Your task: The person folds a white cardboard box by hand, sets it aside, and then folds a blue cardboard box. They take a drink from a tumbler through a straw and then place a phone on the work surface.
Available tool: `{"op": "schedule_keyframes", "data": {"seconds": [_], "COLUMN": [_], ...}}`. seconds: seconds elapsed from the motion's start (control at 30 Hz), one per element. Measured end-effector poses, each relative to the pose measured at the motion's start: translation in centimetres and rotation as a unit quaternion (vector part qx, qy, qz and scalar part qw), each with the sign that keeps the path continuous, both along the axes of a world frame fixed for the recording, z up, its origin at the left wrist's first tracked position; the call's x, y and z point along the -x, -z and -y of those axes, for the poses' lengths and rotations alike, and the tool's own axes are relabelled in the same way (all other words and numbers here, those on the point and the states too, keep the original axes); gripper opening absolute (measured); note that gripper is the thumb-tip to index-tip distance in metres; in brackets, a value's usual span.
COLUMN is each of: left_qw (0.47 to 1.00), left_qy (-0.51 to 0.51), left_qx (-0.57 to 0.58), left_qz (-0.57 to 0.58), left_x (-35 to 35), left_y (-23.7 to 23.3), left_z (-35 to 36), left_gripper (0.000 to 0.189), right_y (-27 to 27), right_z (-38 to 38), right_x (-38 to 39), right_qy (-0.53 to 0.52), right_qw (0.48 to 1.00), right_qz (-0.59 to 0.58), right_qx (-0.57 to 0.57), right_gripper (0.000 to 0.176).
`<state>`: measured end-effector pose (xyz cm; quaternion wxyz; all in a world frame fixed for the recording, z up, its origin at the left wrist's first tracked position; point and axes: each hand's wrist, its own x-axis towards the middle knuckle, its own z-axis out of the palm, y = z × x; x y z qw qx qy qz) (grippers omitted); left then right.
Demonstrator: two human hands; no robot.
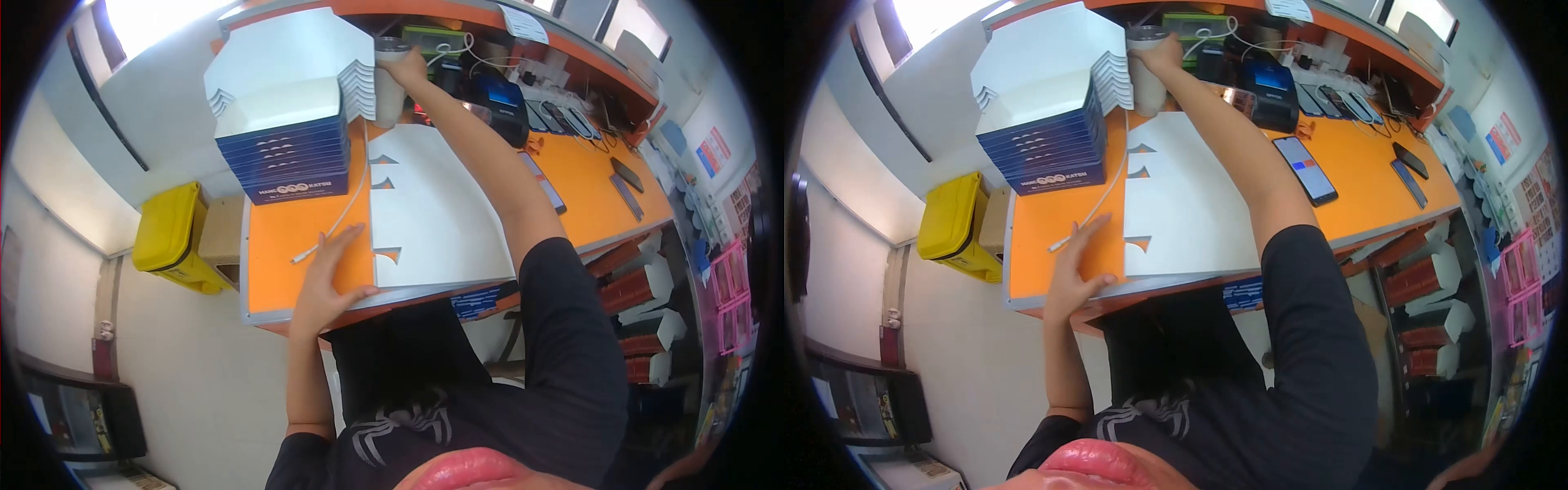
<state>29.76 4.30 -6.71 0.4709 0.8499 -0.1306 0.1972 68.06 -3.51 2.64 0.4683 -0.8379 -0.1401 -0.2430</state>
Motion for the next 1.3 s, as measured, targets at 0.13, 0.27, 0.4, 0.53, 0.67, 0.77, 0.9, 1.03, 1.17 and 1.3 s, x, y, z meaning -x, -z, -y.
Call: {"op": "schedule_keyframes", "data": {"seconds": [0.13, 0.27, 0.4, 0.53, 0.67, 0.77, 0.9, 1.03, 1.17, 1.3], "left_qw": [1.0, 0.999, 1.0, 0.999, 1.0, 0.998, 0.974, 0.946, 0.948, 0.939], "left_qy": [0.01, -0.012, -0.014, -0.022, -0.026, -0.028, -0.041, -0.012, 0.027, 0.015], "left_qx": [-0.008, -0.031, -0.028, -0.02, 0.001, 0.049, 0.202, 0.277, 0.292, 0.333], "left_qz": [-0.008, -0.005, -0.001, -0.012, -0.007, 0.015, 0.098, 0.168, 0.123, 0.09], "left_x": [-0.4, -0.5, -0.5, -0.5, -0.4, -0.4, -0.7, -0.6, 2.4, 6.1], "left_y": [-0.3, -0.3, -0.2, 0.0, 0.5, 0.6, 0.2, -2.4, 0.4, 2.7], "left_z": [-0.3, 0.0, 0.0, 0.0, -0.2, -0.3, 0.4, 1.4, 0.6, 0.7], "left_gripper": [0.079, 0.08, 0.081, 0.08, 0.078, 0.08, 0.086, 0.092, 0.076, 0.071], "right_y": [0.2, -0.2, -0.2, -2.6, -6.2, -7.2, -7.3, -4.8, -3.6, -3.4], "right_z": [-1.0, -0.2, 1.7, 3.4, 5.6, 8.0, 9.4, 7.8, 6.3, 6.0], "right_x": [-0.1, 1.8, 2.4, 4.0, 12.2, 15.6, 21.3, 25.8, 30.1, 32.6], "right_qy": [0.049, 0.084, 0.067, 0.037, -0.073, -0.224, -0.333, -0.452, -0.539, -0.633], "right_qw": [0.999, 0.996, 0.989, 0.972, 0.936, 0.922, 0.902, 0.864, 0.812, 0.732], "right_qz": [-0.004, 0.02, 0.117, 0.199, 0.283, 0.224, 0.038, 0.094, 0.044, -0.03], "right_qx": [-0.021, -0.016, -0.067, -0.122, -0.195, -0.223, -0.271, -0.2, -0.218, -0.252], "right_gripper": [0.096, 0.094, 0.091, 0.082, 0.04, 0.059, 0.061, 0.072, 0.082, 0.087]}}
